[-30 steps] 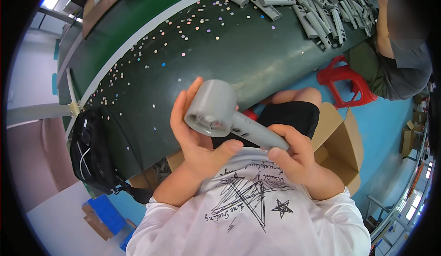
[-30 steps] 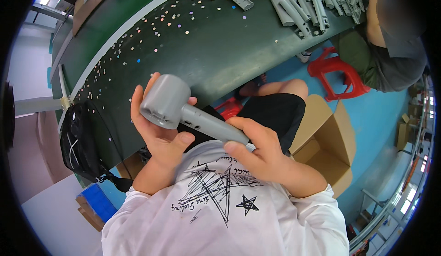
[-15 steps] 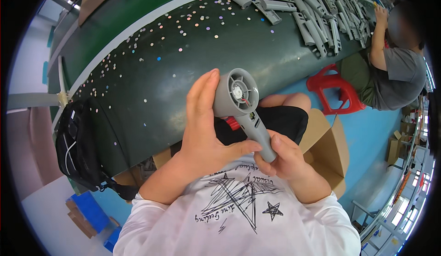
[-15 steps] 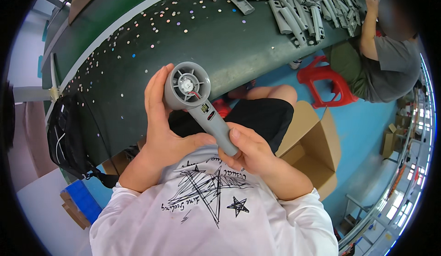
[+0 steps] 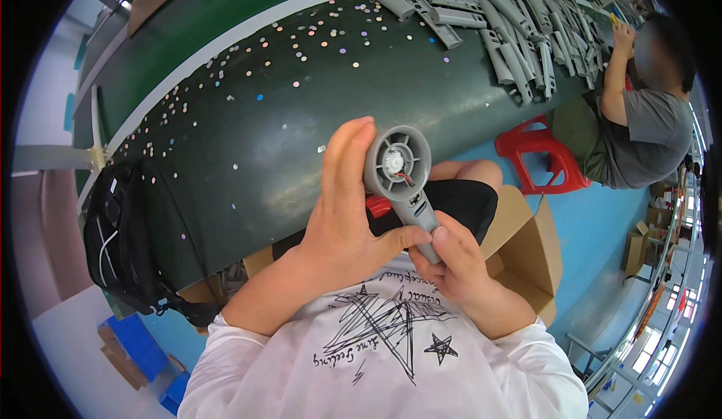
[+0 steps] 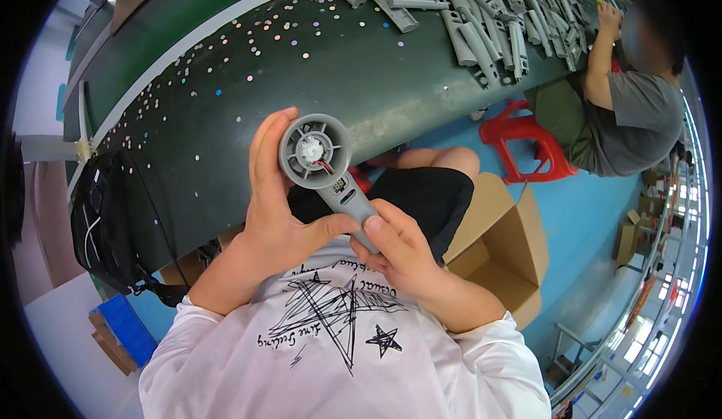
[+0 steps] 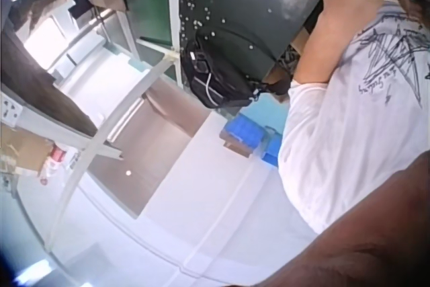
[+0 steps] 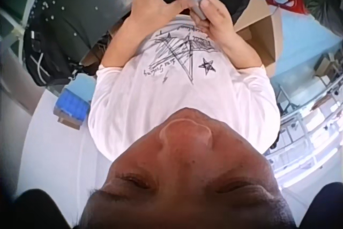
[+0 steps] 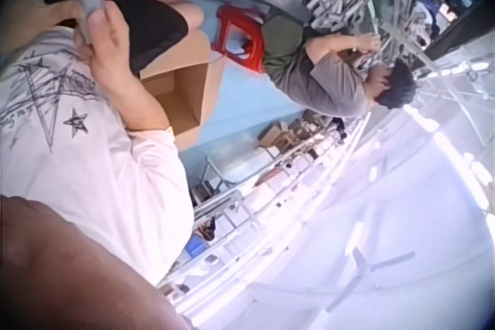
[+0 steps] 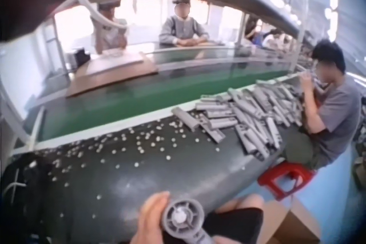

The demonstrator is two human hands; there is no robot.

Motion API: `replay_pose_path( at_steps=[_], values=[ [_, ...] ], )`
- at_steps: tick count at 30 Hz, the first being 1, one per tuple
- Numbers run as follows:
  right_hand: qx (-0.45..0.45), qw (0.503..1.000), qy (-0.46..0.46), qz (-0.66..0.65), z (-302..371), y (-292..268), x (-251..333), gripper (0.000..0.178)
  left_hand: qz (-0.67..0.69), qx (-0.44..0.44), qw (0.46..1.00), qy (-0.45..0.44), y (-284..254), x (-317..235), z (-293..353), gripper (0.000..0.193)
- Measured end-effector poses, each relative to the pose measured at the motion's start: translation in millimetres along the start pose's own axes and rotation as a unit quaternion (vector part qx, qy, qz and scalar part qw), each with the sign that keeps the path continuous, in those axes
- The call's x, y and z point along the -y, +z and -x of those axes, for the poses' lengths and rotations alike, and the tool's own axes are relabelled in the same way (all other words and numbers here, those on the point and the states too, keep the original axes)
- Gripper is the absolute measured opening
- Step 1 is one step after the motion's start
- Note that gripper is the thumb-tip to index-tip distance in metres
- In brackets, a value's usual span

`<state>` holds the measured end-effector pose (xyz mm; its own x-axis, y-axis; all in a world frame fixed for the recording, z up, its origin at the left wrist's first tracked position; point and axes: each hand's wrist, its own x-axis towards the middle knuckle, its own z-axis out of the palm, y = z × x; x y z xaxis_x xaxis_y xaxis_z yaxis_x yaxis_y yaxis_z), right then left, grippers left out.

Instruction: Assemble mechanical parts and internal circuit boards into a handheld electronic device housing.

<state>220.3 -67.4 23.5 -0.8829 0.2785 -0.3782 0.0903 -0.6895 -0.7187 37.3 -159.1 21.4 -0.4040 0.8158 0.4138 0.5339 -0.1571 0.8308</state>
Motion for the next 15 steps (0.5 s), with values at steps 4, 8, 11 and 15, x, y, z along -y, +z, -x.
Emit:
replay_pose_path(
  at_steps=[4,8,11,15],
  values=[
    [-0.019,1.0,0.004,0.009,-15,7,17,0.033,0.045,-0.057,0.996,-0.055,0,5,2,0.118],
    [-0.107,0.963,-0.188,0.161,-76,22,59,0.036,0.124,-0.151,0.976,-0.09,-14,16,-50,0.066],
    [-0.145,0.914,-0.252,0.284,-173,41,112,0.03,0.152,-0.182,0.958,-0.163,-10,61,-79,0.025],
    [-0.107,0.932,-0.187,0.29,-308,74,152,0.03,-0.128,0.027,0.982,-0.137,9,68,-91,0.025]
  ],
)
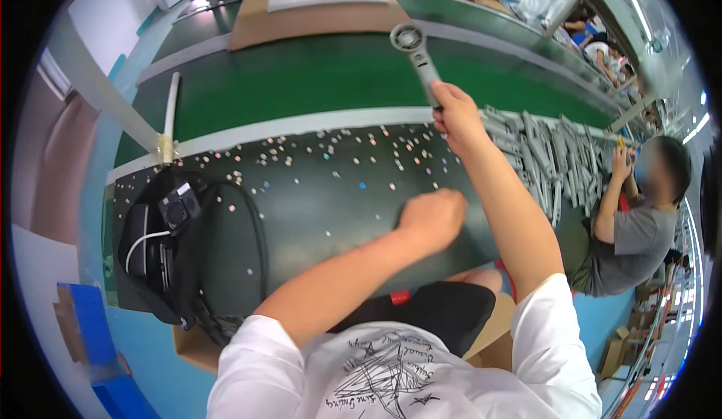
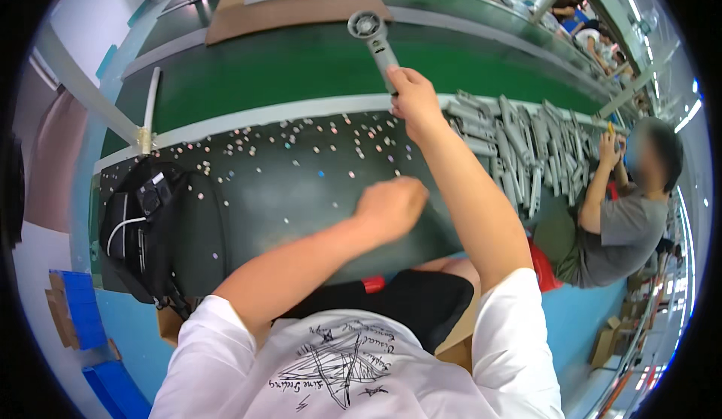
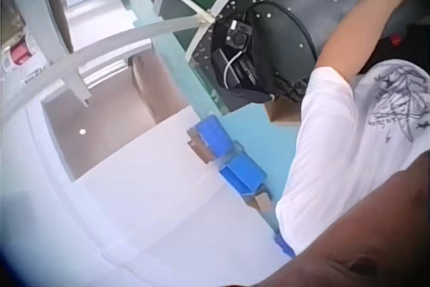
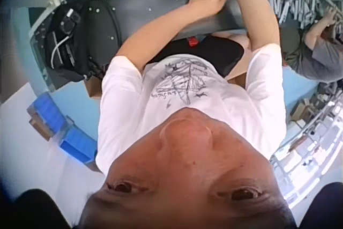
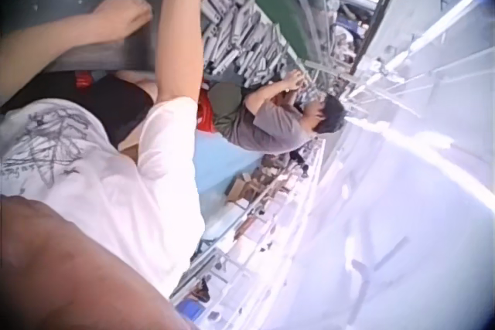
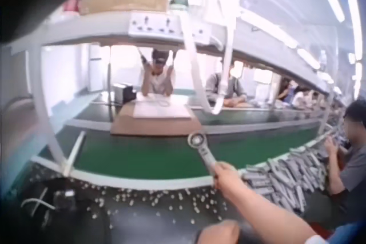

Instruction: Assemble mechanical parts and internal circuit boards into a handheld electronic device housing.

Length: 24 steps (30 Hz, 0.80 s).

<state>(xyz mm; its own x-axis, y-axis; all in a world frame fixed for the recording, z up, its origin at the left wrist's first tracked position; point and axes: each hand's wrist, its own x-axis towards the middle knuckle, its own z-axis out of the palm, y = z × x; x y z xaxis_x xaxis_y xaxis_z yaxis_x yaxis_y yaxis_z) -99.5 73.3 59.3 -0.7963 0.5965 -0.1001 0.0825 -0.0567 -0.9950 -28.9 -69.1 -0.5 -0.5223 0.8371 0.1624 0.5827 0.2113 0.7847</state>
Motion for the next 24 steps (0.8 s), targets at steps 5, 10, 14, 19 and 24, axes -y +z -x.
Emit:
replay_pose_path(
  at_steps=[5,10,14,19,24],
  values=[
    [-0.001,0.997,0.042,0.067,-111,75,-23,0.036,-0.003,0.123,0.987,0.104,3,-3,-6,0.025],
    [0.011,0.995,0.048,0.084,-185,135,-9,0.036,0.099,0.145,0.982,0.068,0,0,-3,0.028],
    [-0.008,0.988,-0.15,0.023,-219,154,-3,0.025,0.132,0.128,0.974,0.131,2,3,-1,0.025],
    [0.121,0.969,-0.184,0.109,-160,136,-43,0.02,0.092,0.205,0.973,0.061,-13,-4,-4,0.023],
    [0.206,0.963,-0.101,0.142,-30,80,-48,0.017,0.076,0.13,0.964,0.221,13,-7,3,0.023]
  ],
)
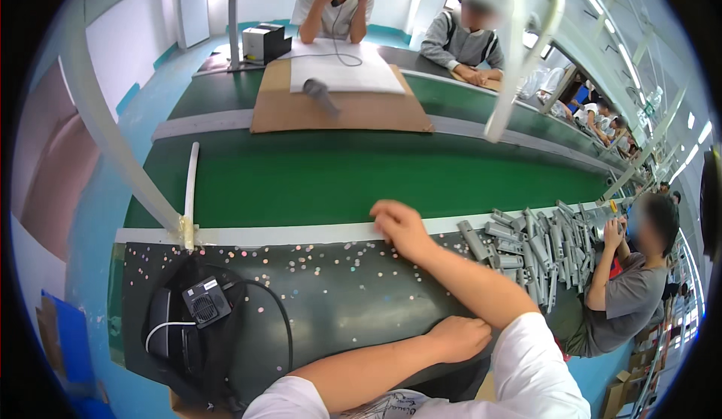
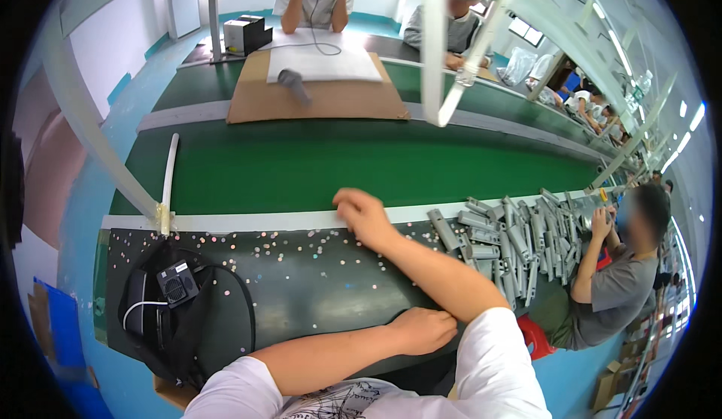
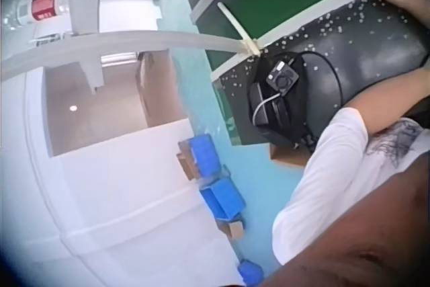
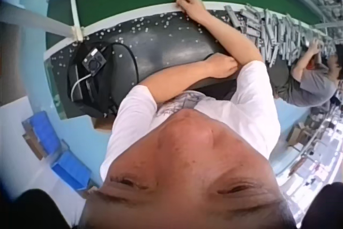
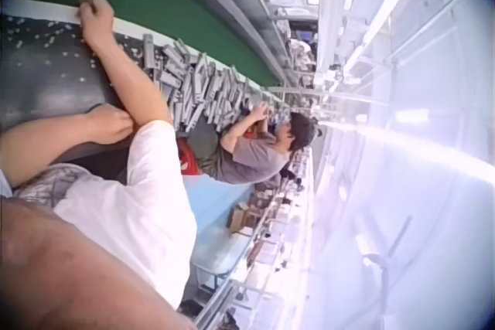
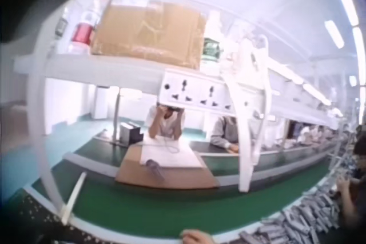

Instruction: Assemble mechanical parts and internal circuit boards into a handheld electronic device housing.

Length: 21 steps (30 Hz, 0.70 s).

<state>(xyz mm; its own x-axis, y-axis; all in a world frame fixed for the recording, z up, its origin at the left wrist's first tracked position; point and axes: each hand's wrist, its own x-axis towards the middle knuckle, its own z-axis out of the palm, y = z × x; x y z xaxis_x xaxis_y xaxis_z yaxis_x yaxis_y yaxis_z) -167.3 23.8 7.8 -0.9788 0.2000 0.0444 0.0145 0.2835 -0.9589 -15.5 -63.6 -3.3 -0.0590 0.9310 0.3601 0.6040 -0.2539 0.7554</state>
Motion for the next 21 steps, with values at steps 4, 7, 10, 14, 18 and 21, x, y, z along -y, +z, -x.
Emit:
replay_pose_path(
  at_steps=[4,7,10,14,18,21],
  values=[
    [0.052,0.998,0.025,0.023,59,-2,2,0.017,-0.012,0.021,0.999,0.047,-1,4,6,0.023],
    [0.017,0.998,-0.028,0.06,81,-8,-3,0.016,-0.006,0.011,0.996,0.084,0,5,9,0.025],
    [-0.022,0.994,-0.042,0.098,87,-18,1,0.018,-0.016,0.0,0.991,0.135,-6,0,7,0.025],
    [-0.044,0.991,-0.069,0.105,84,-20,-20,0.02,0.059,-0.251,0.966,0.013,-45,-2,-16,0.017],
    [-0.038,0.982,-0.127,0.131,84,-16,-18,0.023,0.101,-0.209,0.971,-0.059,-34,-17,-21,0.018],
    [-0.008,0.986,-0.107,0.129,89,-31,-12,0.025,0.17,-0.205,0.964,-0.012,-52,-81,-38,0.013]
  ],
)
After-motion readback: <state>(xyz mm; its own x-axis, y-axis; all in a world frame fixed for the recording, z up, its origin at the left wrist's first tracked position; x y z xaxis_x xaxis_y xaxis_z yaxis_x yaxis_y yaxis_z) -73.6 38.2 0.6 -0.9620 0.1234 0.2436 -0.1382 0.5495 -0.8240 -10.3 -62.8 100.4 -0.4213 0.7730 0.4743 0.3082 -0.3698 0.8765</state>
